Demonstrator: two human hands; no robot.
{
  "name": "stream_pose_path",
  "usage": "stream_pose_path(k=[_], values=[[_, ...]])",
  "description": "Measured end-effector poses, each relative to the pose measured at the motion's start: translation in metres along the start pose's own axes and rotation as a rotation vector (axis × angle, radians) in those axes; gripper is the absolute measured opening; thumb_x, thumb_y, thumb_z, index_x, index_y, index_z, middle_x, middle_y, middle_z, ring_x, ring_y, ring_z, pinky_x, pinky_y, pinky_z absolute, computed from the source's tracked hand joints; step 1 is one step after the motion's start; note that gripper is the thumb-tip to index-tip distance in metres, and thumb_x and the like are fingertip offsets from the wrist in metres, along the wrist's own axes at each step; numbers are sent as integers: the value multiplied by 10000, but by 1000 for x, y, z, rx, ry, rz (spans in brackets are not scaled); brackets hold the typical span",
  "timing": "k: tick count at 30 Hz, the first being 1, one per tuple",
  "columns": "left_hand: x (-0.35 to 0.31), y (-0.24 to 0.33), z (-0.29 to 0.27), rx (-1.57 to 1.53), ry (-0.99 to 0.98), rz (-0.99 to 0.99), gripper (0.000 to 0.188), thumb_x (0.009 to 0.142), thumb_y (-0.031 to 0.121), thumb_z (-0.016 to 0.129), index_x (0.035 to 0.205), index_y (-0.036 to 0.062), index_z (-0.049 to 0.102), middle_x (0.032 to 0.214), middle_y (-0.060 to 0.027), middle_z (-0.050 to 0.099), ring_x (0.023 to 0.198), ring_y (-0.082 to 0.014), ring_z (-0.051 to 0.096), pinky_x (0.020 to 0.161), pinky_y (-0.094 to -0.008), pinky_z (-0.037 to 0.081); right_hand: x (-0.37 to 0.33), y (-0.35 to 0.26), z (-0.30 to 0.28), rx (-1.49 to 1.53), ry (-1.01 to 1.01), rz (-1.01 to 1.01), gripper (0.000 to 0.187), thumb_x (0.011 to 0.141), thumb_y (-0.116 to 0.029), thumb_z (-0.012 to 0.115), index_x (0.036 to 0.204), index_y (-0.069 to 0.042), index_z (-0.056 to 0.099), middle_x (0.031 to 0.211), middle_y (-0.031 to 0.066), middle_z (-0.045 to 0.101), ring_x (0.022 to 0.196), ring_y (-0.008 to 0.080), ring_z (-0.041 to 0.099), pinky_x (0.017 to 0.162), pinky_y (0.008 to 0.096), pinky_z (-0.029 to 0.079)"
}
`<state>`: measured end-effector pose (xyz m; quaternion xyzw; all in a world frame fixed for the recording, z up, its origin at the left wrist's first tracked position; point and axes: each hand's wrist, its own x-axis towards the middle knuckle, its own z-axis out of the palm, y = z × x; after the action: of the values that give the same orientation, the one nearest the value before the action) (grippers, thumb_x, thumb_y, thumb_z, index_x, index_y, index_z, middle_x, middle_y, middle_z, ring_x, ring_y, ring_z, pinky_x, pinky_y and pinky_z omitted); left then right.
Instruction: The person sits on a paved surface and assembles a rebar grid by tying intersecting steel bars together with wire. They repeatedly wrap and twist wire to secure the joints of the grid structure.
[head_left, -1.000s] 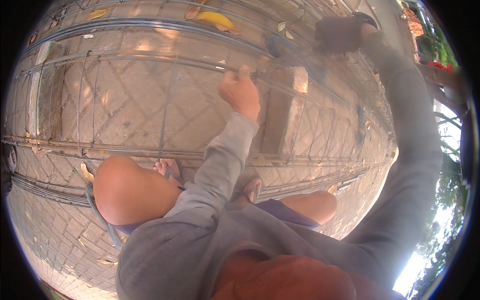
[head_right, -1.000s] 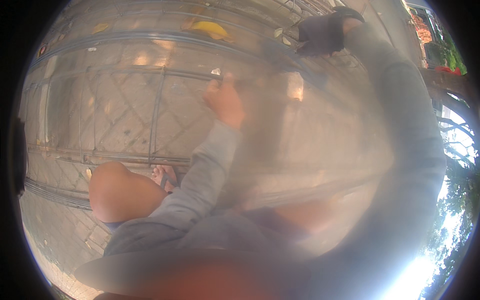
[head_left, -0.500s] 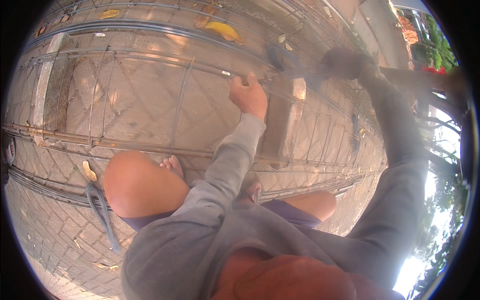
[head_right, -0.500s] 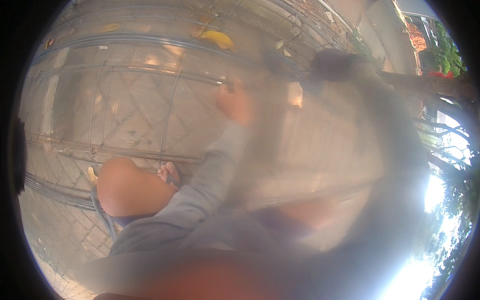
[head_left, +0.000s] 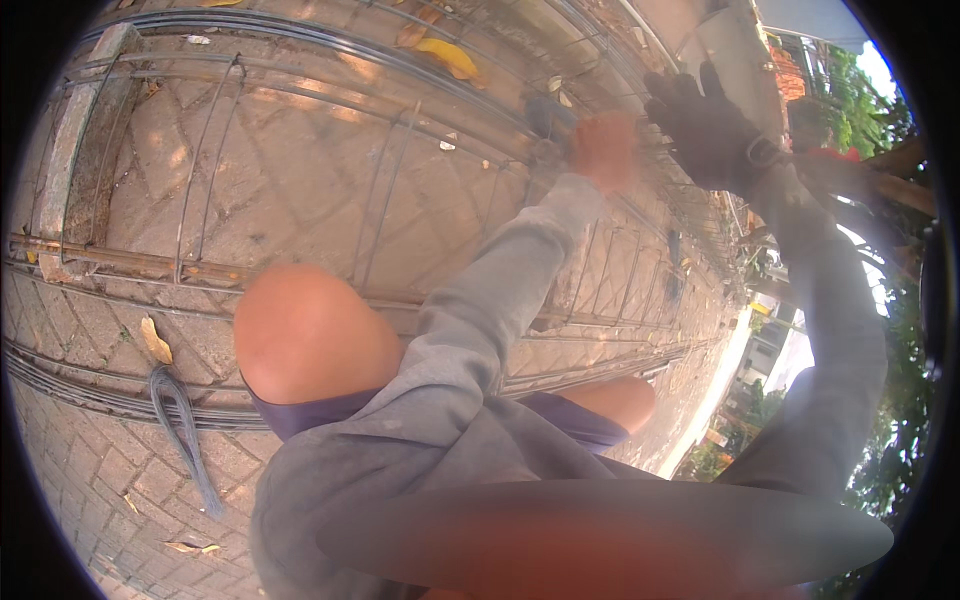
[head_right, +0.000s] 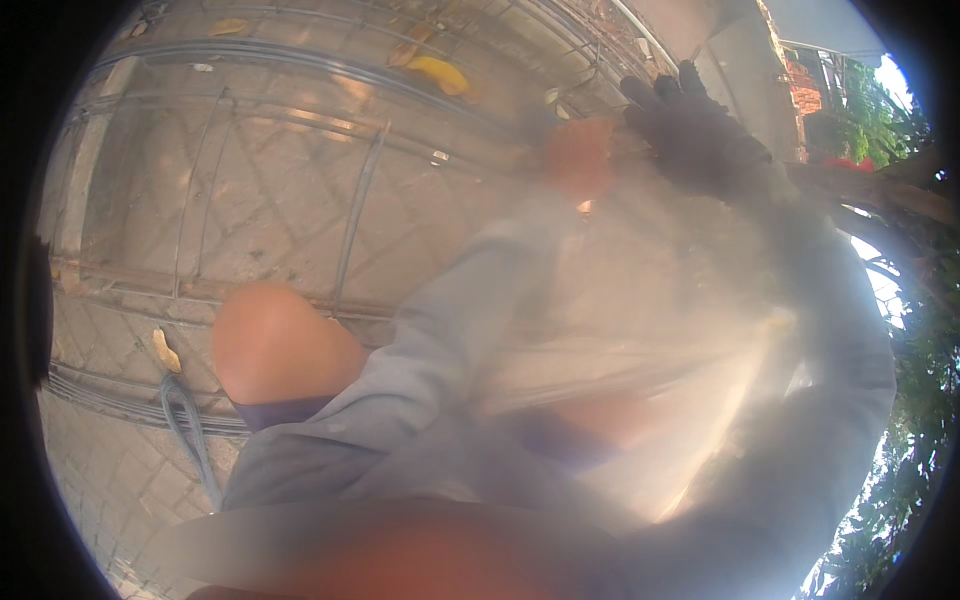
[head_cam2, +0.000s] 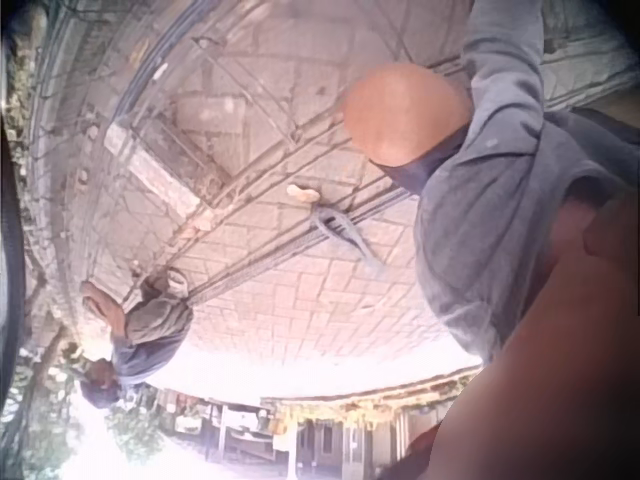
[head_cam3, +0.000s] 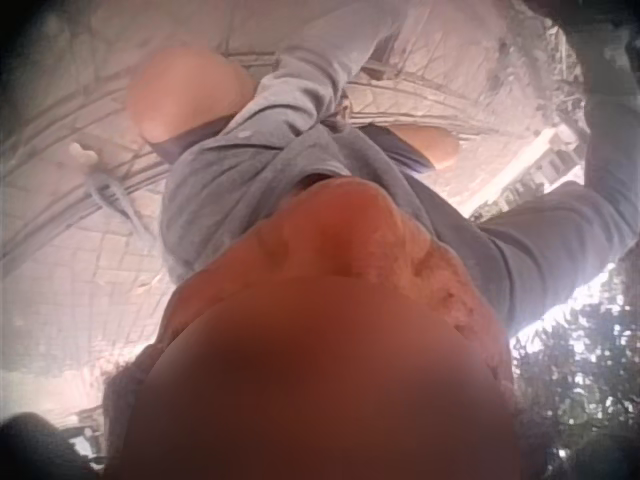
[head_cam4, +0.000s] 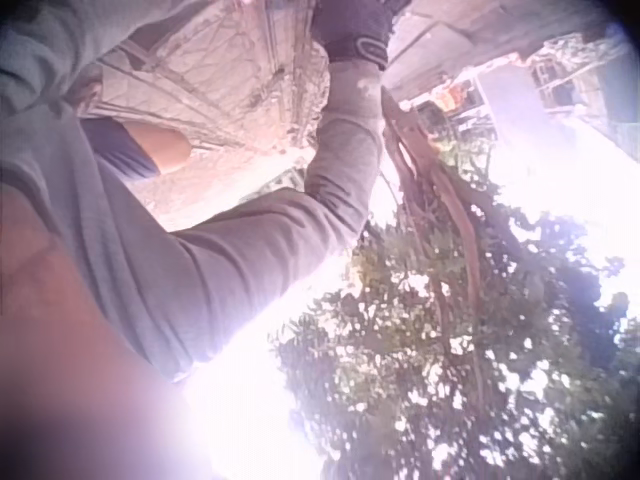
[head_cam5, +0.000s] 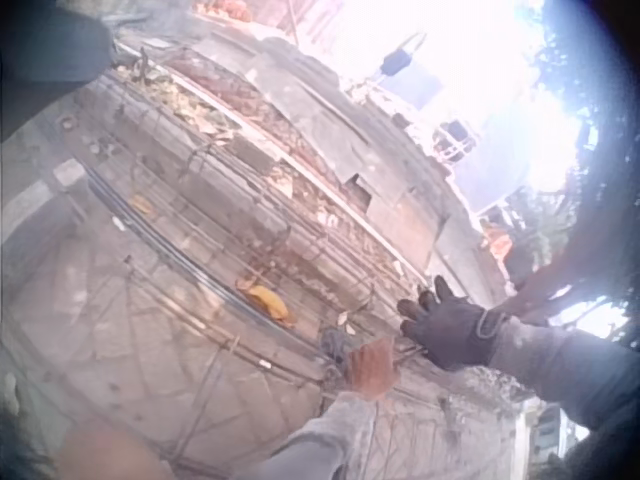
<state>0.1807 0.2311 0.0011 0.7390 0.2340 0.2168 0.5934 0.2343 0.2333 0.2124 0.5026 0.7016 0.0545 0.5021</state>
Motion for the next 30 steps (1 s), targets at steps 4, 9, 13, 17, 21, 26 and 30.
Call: stream_pose_path(k=[4, 9, 13, 17, 21, 26, 30], values=[[7, -6, -47, -220, -281, 224, 277, 768, 226, 776, 917, -1, 722, 999, -214, 732, 1002, -408, 703, 845, -483, 563, -6, -2, 0, 1, -178, 16, 265, 834, -228, 749, 1047, -72, 736, 1074, 133, 692, 1042, 254, 669, 1006, 434, 482], [-33, 33, -10, -67, 365, 146, 303, 741, 149, 746, 1018, 39, 686, 1015, -182, 664, 1045, -355, 633, 967, -496, 455, 7, 11, -22, 585, -475, 348, 257, 740, -215, 782, 873, 1, 742, 844, 117, 690, 775, 243, 702, 676, 424, 562], [-43, 32, 49, 52, 677, 272, 344, 722, 88, 702, 1054, 75, 612, 1000, -122, 569, 1015, -321, 547, 991, -488, 381, -6, -2, 1, 741, -724, 438, 261, 736, -210, 743, 855, 21, 719, 835, 148, 685, 655, 277, 701, 489, 385, 531], [-42, 23, 78, 223, 562, 261, 284, 737, 74, 683, 1007, 85, 597, 979, -112, 558, 984, -327, 541, 940, -481, 392, -21, -20, 55, 639, -603, 176, 315, 752, -275, 722, 914, -5, 730, 940, 184, 715, 808, 325, 720, 735, 438, 565], [-42, 16, 75, 152, 655, 332, 241, 766, 91, 695, 996, 110, 623, 960, -99, 581, 976, -312, 563, 914, -486, 394, -35, -15, 70, 817, -634, 396, 334, 785, -302, 718, 961, -17, 720, 939, 188, 714, 902, 351, 712, 823, 480, 549], [-13, 17, 47, 195, 272, 307, 276, 752, 155, 756, 1003, 117, 648, 933, -102, 650, 920, -316, 637, 837, -488, 443, -36, -14, 35, 389, -96, 226, 375, 852, -340, 742, 1073, -40, 704, 1125, 135, 659, 1055, 314, 652, 921, 431, 520], [30, 5, -16, -142, 244, 27, 217, 743, 165, 762, 917, 55, 695, 893, -159, 731, 859, -373, 715, 743, -488, 533, 4, 21, -17, -661, 501, 6, 356, 834, -332, 754, 1101, -100, 710, 1261, 48, 631, 1170, 192, 604, 965, 379, 487]])
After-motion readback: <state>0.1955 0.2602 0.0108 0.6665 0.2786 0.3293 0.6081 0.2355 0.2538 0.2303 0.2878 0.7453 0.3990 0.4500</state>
